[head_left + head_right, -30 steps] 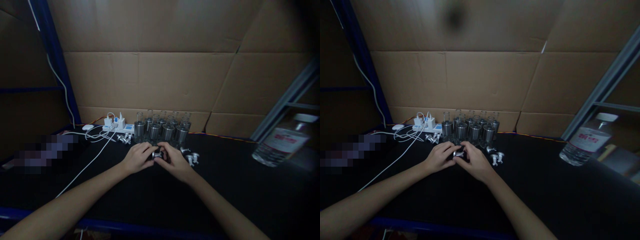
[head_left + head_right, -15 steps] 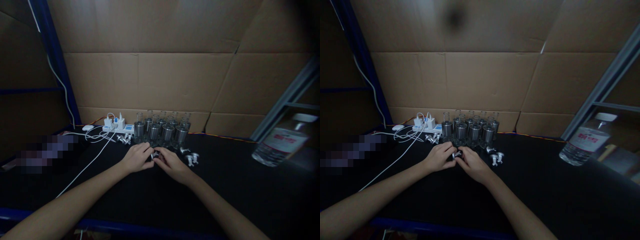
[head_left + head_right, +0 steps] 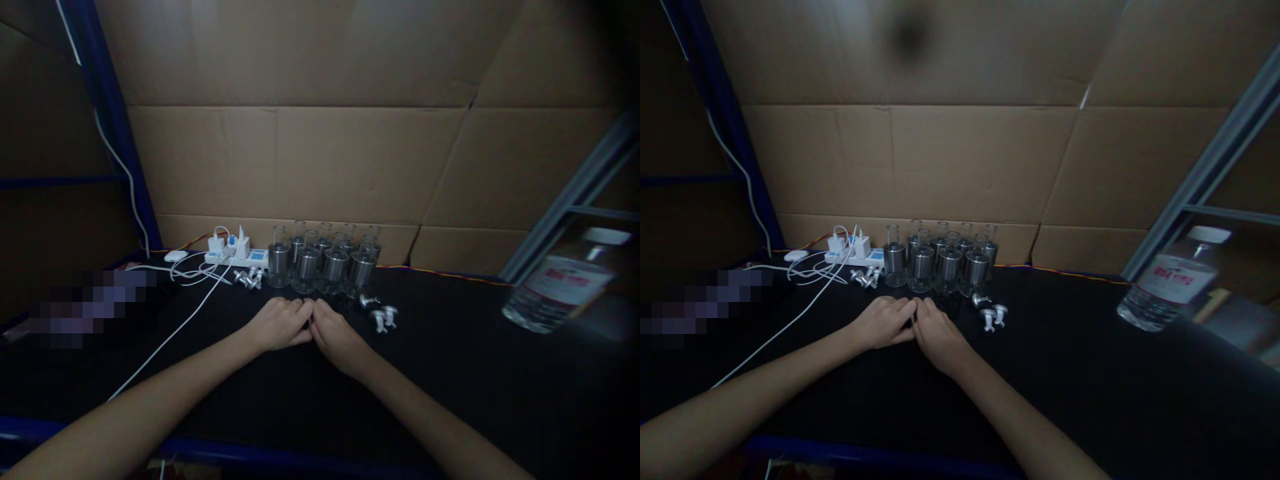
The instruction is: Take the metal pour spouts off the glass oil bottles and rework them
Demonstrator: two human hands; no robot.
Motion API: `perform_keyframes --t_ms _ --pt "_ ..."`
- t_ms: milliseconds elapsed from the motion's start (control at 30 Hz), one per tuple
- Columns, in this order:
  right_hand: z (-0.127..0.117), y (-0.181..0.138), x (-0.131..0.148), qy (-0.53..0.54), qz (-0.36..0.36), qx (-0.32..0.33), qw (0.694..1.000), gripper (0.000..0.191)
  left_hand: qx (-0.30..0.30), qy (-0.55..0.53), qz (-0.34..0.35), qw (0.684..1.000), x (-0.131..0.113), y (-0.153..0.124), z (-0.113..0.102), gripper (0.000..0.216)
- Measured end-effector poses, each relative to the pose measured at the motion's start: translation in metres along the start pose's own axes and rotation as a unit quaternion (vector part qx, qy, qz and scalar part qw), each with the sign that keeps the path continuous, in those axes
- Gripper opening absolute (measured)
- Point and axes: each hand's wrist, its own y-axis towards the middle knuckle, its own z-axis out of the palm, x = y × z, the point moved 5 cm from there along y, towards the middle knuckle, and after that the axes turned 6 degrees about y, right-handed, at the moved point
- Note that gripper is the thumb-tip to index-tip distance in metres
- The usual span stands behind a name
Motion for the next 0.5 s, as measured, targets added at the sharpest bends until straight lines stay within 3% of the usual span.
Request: perform_keyframes --t_ms 200,367,500 --pt "-0.006 -0.002 -0.004 0.031 -0.039 -0.04 0.998 0.035 -0.035 -0.012 0.003 0.999 0.0 -0.003 -0.005 0.014" --pt "-0.012 0.001 -0.008 0.065 -0.078 -0.101 0.99 0.034 -0.064 -0.044 -0.045 0.996 0.008 -0.003 -0.005 0.018" --pt "-0.025 0.002 -0.021 0.093 -0.027 -0.151 0.984 0.025 -0.08 -0.094 -0.115 0.986 0.017 -0.005 -0.003 0.017"
